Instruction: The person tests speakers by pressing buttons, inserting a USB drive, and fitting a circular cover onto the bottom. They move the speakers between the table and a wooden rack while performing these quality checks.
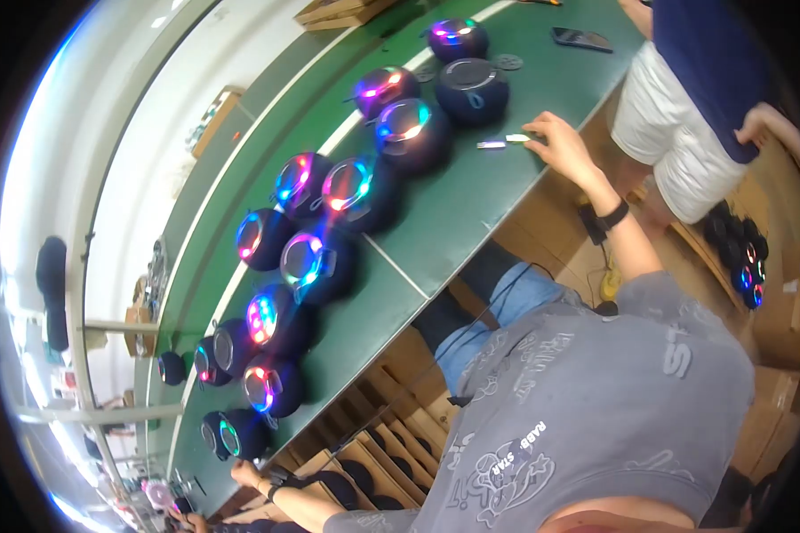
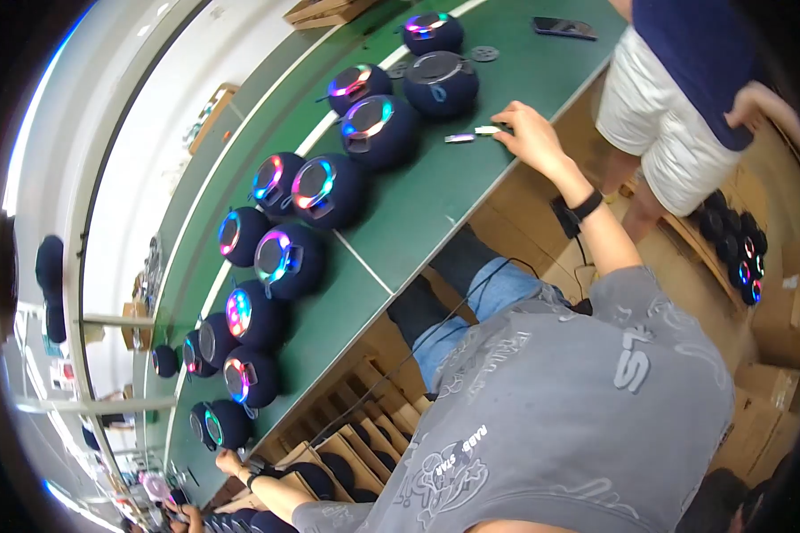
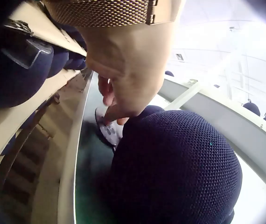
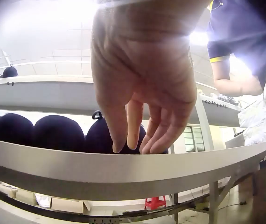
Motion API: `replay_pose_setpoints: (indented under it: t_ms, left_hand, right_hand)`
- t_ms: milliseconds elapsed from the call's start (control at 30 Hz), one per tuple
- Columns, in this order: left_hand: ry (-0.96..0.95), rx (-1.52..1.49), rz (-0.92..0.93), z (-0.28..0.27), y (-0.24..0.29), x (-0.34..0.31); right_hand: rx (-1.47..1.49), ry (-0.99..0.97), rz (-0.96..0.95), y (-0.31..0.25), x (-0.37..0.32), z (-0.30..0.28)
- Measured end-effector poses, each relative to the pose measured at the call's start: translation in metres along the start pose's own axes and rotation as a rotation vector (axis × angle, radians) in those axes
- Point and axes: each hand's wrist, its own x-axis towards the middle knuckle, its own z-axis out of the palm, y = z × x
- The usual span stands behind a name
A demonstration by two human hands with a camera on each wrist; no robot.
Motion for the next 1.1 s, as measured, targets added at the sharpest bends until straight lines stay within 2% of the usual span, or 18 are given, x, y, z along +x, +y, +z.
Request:
replay_pose_setpoints:
  t_ms: [33, 67, 100, 133, 167, 200, 300, 367, 433, 467, 500, 533, 567, 600, 733, 800, 900, 1100]
  left_hand:
    - [-0.036, 0.082, -0.014, 0.002, 0.002, 0.003]
    - [-0.119, -0.027, 0.075, 0.017, -0.035, 0.022]
    - [-0.058, -0.118, 0.123, 0.02, -0.04, 0.02]
    - [-0.001, 0.047, 0.13, 0.015, -0.031, 0.02]
    - [0.001, -0.073, 0.11, 0.006, -0.024, 0.015]
    - [0.1, 0.008, 0.044, 0.004, -0.032, 0.023]
    - [0.484, 0.12, -0.229, -0.088, 0.094, -0.022]
    - [0.456, -0.068, -0.02, -0.17, 0.219, -0.083]
    - [0.499, -0.444, 0.228, -0.203, 0.338, -0.152]
    - [0.402, -0.602, 0.34, -0.209, 0.384, -0.189]
    - [0.338, -0.631, 0.559, -0.205, 0.415, -0.22]
    - [0.242, -0.669, 0.821, -0.201, 0.443, -0.245]
    - [0.045, -0.794, 0.961, -0.193, 0.471, -0.269]
    - [-0.115, -0.865, 1.033, -0.18, 0.5, -0.29]
    - [-0.611, -1.116, 1.073, -0.087, 0.592, -0.354]
    - [-0.735, -1.066, 1.06, -0.068, 0.617, -0.375]
    - [-0.864, -1.063, 0.986, -0.051, 0.634, -0.388]
    - [-0.905, -1.062, 0.983, -0.036, 0.638, -0.395]
  right_hand:
    - [-0.039, 0.025, -0.045, 0.005, 0.0, 0.002]
    - [-0.023, -0.001, -0.01, -0.006, -0.001, -0.005]
    - [-0.026, -0.022, -0.005, -0.01, -0.001, -0.006]
    - [-0.013, -0.004, -0.049, -0.013, -0.004, -0.007]
    - [0.035, -0.002, -0.065, -0.013, -0.005, -0.01]
    - [0.097, 0.016, -0.094, 0.003, -0.002, -0.001]
    - [0.081, 0.013, -0.08, 0.044, 0.013, 0.024]
    - [-0.009, 0.06, 0.055, 0.049, 0.013, 0.024]
    - [-0.113, 0.053, 0.092, 0.026, 0.011, 0.007]
    - [-0.29, 0.131, -0.012, 0.039, 0.013, 0.01]
    - [-0.185, 0.187, -0.036, 0.028, 0.019, 0.002]
    - [0.051, 0.197, -0.022, 0.017, 0.037, -0.006]
    - [0.383, 0.179, 0.115, -0.002, 0.054, -0.014]
    - [0.714, 0.128, 0.109, -0.009, 0.079, -0.019]
    - [0.699, -0.195, 0.181, -0.025, 0.148, -0.029]
    - [0.653, -0.376, 0.261, -0.018, 0.175, -0.022]
    - [0.608, -0.429, 0.314, -0.021, 0.183, -0.013]
    - [0.671, -0.42, 0.344, -0.018, 0.183, -0.006]
